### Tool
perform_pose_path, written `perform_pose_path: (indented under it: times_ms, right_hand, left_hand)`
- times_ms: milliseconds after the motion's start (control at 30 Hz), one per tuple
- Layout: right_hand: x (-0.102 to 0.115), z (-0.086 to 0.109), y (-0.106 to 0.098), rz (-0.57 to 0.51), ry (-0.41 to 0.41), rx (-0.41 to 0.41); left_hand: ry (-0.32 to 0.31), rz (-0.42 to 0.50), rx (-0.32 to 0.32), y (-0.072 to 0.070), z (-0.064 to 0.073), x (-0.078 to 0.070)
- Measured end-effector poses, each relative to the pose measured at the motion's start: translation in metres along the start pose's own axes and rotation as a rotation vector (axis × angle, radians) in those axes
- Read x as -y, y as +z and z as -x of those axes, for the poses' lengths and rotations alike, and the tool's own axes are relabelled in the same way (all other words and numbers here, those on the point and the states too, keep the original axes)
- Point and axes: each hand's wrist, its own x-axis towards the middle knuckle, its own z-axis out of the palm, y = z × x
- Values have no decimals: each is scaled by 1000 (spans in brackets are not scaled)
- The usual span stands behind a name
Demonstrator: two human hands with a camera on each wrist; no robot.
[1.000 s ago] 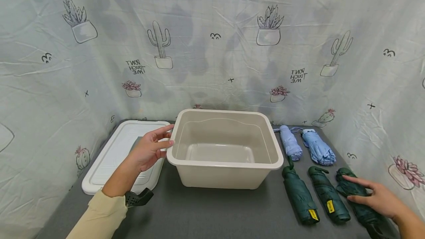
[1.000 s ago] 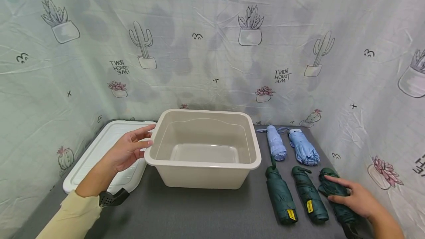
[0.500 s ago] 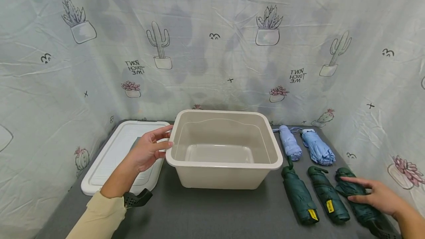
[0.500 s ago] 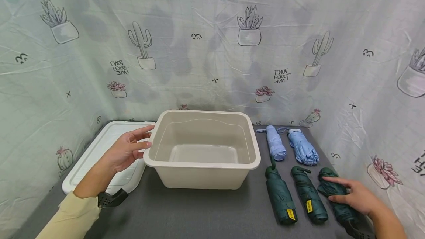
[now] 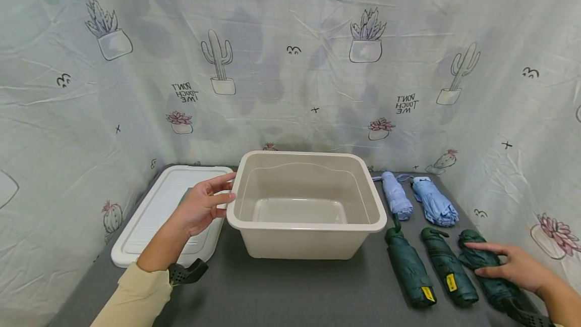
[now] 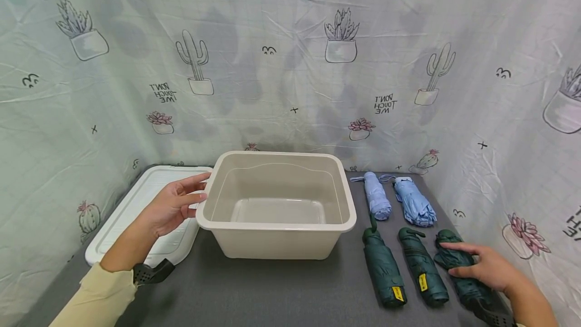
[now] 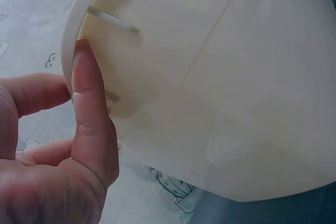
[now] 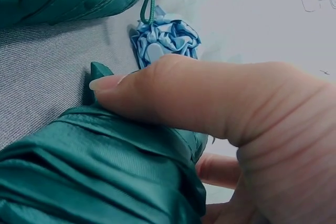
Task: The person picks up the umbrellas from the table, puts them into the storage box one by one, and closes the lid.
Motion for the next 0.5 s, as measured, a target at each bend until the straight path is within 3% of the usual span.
perform_pose_path:
  times_ms: [333,500]
  right_hand:
    - [0,1,0,-15,-14,-20]
    - [-2,1,-2,-96,-29,7]
  left_hand:
    - [6,7,10,-1,-1,0]
    - [11,8,15,-2,-1,1]
